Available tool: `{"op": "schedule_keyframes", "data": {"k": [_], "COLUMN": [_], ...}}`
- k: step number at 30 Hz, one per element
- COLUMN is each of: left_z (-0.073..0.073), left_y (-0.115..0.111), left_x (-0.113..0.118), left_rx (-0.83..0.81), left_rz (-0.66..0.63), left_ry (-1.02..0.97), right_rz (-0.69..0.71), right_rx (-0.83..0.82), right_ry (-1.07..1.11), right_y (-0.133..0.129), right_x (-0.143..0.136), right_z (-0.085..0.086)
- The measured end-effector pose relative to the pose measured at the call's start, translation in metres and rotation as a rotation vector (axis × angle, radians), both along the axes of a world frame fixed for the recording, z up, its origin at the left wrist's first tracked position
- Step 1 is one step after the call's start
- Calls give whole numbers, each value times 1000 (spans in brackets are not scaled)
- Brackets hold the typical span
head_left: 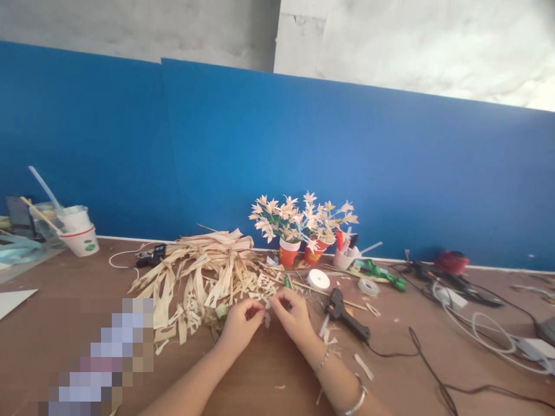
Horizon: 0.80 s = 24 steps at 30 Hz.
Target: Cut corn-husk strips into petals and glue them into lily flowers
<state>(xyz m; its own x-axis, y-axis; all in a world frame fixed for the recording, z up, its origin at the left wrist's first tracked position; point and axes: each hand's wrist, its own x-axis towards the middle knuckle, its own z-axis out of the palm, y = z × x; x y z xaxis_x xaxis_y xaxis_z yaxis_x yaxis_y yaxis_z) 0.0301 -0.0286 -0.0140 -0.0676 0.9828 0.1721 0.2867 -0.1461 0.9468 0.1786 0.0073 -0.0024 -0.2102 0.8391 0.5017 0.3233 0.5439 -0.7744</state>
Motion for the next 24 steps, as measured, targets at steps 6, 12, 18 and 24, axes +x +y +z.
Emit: {"op": "schedule_keyframes", "data": {"k": [6,12,18,24], "left_z": [-1,3,2,2], "left_y": [0,0,2,2], "left_x": [-1,0,2,1], "left_rx": [-12,1,-13,-26], "left_rz": [-1,42,33,42], "left_ry": [-7,-7,-108,-115], "right_rz": [-11,-228,-443,-629], "right_rx": [-1,39,-335,-444], "right_ry": [2,-101,-935,-1131], "right_y": [-2,15,31,13], "right_x": [-1,34,116,127], "right_z": [-1,31,53,33]}}
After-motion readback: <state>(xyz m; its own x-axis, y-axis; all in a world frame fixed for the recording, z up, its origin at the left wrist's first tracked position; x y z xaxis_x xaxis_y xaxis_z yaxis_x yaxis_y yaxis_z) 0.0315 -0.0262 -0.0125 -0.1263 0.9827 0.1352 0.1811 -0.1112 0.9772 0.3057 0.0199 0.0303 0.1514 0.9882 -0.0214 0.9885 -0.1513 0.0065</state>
